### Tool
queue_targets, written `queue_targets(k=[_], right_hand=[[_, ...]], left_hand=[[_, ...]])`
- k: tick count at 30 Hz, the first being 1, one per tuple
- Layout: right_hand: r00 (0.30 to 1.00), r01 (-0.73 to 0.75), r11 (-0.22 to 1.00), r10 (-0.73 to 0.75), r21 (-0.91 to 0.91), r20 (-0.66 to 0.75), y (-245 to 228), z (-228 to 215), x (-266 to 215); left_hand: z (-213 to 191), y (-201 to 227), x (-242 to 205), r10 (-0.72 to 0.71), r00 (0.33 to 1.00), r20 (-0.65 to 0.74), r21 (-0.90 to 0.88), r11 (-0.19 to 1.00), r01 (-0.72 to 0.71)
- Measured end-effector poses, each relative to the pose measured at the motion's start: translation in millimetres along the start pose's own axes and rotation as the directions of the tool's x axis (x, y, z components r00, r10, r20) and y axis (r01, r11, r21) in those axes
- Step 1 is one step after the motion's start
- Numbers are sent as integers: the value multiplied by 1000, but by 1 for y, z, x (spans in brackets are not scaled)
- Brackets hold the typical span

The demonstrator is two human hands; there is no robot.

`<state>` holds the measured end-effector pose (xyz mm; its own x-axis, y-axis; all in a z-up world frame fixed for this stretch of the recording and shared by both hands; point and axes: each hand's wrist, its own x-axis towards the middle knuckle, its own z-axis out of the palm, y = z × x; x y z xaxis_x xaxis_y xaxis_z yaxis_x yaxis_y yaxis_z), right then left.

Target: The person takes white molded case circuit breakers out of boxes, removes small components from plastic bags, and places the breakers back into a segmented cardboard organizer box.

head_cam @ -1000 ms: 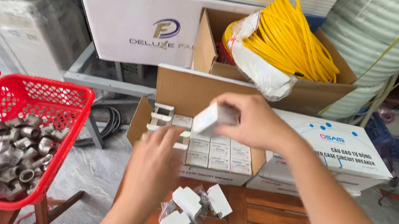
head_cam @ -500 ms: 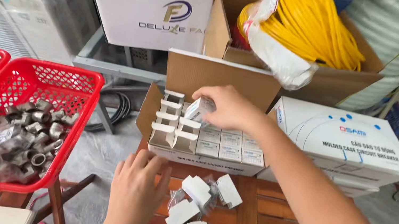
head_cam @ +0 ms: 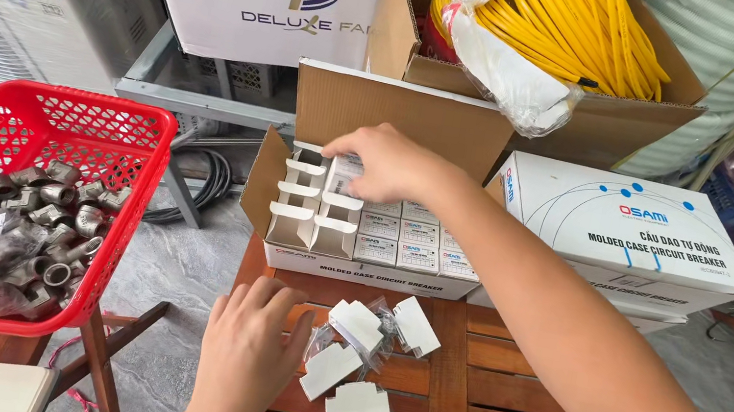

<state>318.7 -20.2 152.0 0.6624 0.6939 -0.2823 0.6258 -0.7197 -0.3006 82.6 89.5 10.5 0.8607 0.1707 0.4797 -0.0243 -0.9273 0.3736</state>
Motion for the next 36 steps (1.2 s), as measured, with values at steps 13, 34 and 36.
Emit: queue_targets(k=[13, 34, 36], right_hand=[[991, -44, 997, 51, -58, 125, -14, 4, -8], [884, 180, 831, -371, -527, -284, 30, 96, -13], [824, 179, 778, -452, -602, -340, 36, 101, -5]], left_hand=[[3, -11, -16, -98, 994, 39, -10, 995, 98], [-4, -3, -27, -115, 990, 76, -5, 993, 115], [-5, -1, -27, -118, 988, 103, 3, 993, 118]])
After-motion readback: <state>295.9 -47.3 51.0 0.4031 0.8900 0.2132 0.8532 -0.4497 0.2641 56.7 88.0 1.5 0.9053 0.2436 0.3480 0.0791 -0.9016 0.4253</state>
